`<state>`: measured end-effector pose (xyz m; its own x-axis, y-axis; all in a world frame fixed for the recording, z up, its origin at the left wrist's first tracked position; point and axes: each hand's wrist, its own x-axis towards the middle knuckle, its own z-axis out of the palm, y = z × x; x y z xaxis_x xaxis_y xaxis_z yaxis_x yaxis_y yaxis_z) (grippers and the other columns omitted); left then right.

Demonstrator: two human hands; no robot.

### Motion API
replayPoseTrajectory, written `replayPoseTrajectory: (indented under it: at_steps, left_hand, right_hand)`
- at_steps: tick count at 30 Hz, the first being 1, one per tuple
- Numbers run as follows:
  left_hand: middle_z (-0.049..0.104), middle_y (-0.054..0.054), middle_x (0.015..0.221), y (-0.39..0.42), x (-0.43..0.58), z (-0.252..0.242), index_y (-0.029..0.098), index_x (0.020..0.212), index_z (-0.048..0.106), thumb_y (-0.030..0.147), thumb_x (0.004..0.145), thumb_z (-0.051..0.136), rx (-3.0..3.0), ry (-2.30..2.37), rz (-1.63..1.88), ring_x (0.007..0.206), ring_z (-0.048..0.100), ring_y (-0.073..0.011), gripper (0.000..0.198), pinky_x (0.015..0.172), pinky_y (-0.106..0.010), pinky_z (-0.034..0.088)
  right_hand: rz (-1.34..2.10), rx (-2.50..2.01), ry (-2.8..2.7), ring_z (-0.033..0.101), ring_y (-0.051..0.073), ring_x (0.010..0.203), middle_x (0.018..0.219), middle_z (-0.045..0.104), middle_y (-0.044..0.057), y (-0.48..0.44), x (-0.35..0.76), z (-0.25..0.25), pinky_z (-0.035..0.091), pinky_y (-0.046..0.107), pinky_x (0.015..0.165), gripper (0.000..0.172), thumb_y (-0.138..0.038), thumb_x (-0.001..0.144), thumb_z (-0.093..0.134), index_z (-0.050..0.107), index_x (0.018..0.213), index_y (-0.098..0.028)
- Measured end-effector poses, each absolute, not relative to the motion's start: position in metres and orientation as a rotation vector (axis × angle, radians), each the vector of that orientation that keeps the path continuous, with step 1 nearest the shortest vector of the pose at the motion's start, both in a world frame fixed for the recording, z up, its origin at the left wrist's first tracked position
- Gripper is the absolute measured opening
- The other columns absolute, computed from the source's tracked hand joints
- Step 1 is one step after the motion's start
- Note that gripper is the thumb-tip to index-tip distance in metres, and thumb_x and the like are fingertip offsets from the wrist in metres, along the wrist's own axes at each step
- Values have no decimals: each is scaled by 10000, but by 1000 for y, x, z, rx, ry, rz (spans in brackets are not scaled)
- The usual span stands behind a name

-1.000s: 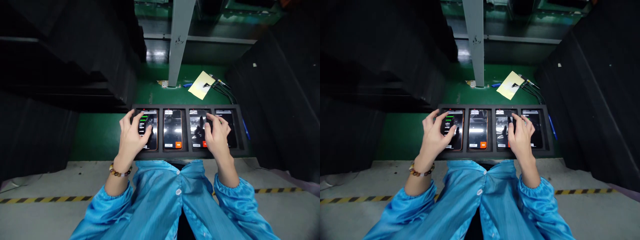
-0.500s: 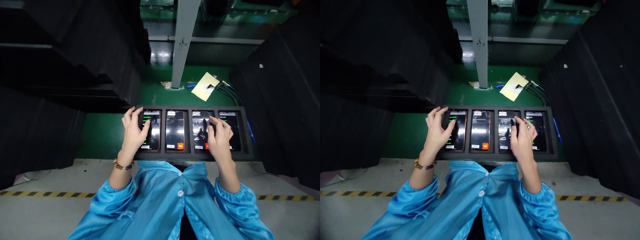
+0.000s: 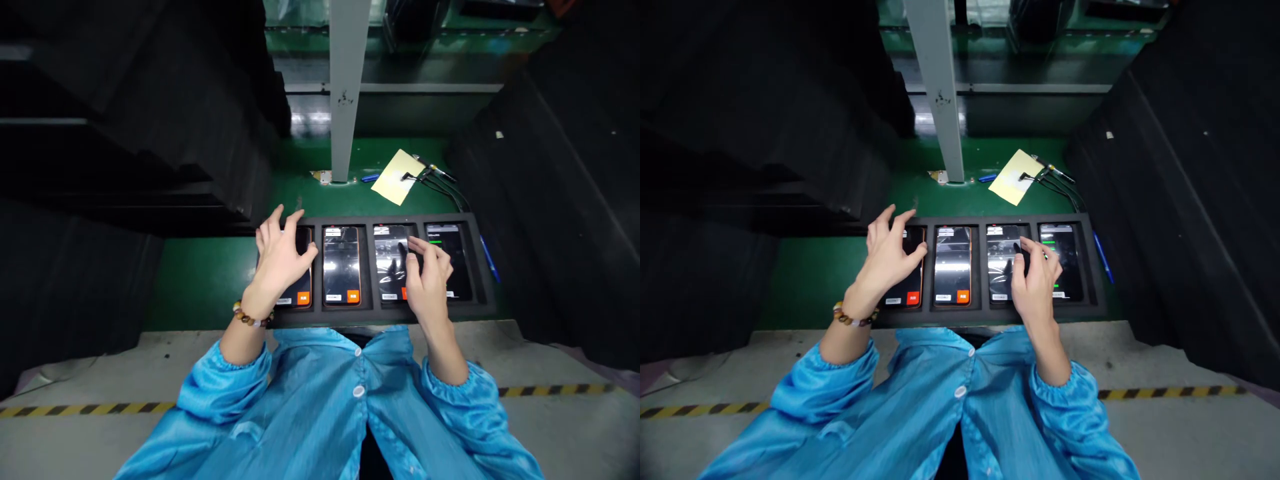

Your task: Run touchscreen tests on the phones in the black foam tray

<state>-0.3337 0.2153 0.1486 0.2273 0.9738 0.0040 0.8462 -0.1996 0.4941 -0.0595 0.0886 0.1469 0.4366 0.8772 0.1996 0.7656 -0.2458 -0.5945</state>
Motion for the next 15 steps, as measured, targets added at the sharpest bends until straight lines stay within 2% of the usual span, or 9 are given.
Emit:
replayPoseTrajectory:
  at_steps: [6, 11, 15]
  left_hand:
    - [351, -186, 1733, 217, -340, 145, 280, 1615, 502, 404, 884, 736, 2098, 1709, 452, 1575, 380, -467, 778, 1261, -703, 400]
    - [396, -193, 1691, 215, -338, 148, 242, 1620, 497, 363, 920, 693, 2148, 1754, 426, 1528, 420, -456, 737, 1238, -694, 435]
    - [440, -213, 1632, 206, -339, 151, 235, 1622, 485, 396, 928, 674, 2117, 1814, 370, 1477, 445, -483, 738, 1108, -729, 534]
  right_hand:
    - [219, -2058, -1372, 548, 329, 1403, 1384, 738, 83, 89, -59, 145, 349, 584, 1211, 354, -366, 1065, 484, 670, 1352, -276]
    - [223, -2052, -1360, 556, 330, 1397, 1380, 741, 83, 88, -58, 145, 362, 595, 1204, 355, -362, 1059, 476, 674, 1340, -273]
    - [211, -2066, -1369, 562, 330, 1391, 1372, 740, 89, 88, -60, 146, 364, 594, 1198, 352, -361, 1057, 478, 671, 1339, -275]
